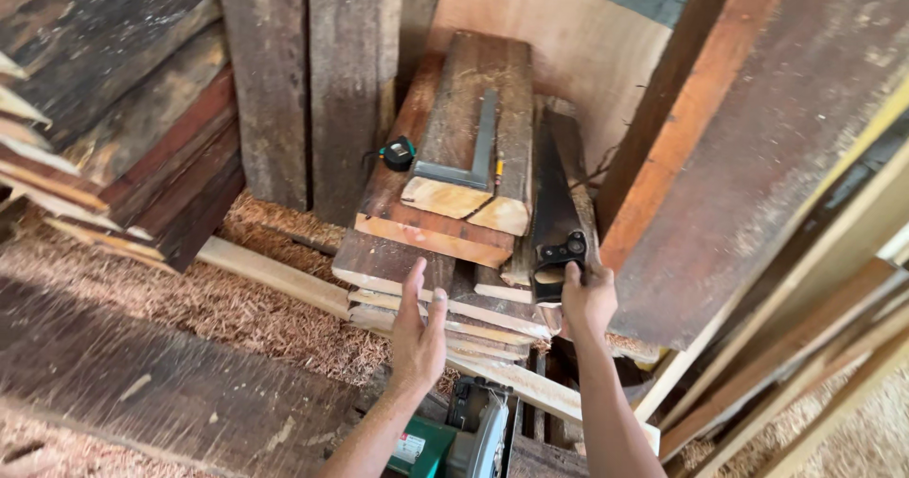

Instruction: The person measures and marks a wooden plank with a square and pencil, then uses a circular saw to cut along the marked line. They finish the cut with a hand saw and place the cut piece aside.

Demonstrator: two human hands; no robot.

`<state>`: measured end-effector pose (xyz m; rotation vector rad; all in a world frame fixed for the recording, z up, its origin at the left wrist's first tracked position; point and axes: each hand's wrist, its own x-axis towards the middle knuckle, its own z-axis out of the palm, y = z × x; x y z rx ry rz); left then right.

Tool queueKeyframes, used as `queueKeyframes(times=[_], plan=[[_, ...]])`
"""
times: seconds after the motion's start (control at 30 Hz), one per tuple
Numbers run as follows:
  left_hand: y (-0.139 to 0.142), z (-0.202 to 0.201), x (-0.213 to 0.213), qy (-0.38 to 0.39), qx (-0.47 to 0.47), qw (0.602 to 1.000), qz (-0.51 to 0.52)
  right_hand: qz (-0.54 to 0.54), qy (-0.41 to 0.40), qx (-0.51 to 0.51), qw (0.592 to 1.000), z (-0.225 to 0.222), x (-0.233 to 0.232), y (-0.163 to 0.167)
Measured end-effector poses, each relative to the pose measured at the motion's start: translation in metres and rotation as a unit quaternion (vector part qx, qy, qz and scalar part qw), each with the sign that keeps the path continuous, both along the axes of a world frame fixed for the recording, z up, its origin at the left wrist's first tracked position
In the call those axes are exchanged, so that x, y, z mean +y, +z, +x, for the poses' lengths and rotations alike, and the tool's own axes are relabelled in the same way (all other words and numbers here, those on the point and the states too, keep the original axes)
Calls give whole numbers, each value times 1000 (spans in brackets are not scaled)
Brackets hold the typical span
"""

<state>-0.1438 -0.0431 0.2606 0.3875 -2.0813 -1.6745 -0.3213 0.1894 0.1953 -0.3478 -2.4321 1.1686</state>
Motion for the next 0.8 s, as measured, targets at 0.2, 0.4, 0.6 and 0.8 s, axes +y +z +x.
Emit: queueKeyframes(times=[0.2, 0.4, 0.6, 0.8], plan=[[10, -13, -23, 14, 128, 991, -32, 169, 34, 200, 964, 8, -24, 57], [28, -56, -63, 36, 146, 988, -33, 27, 172, 146, 974, -43, -102, 115], [43, -135, -136, 80, 185, 978, -48, 179, 137, -37, 974, -115, -155, 130], [29, -209, -187, 28, 108, 985, -132, 294, 82, -182, 935, -160, -152, 126]])
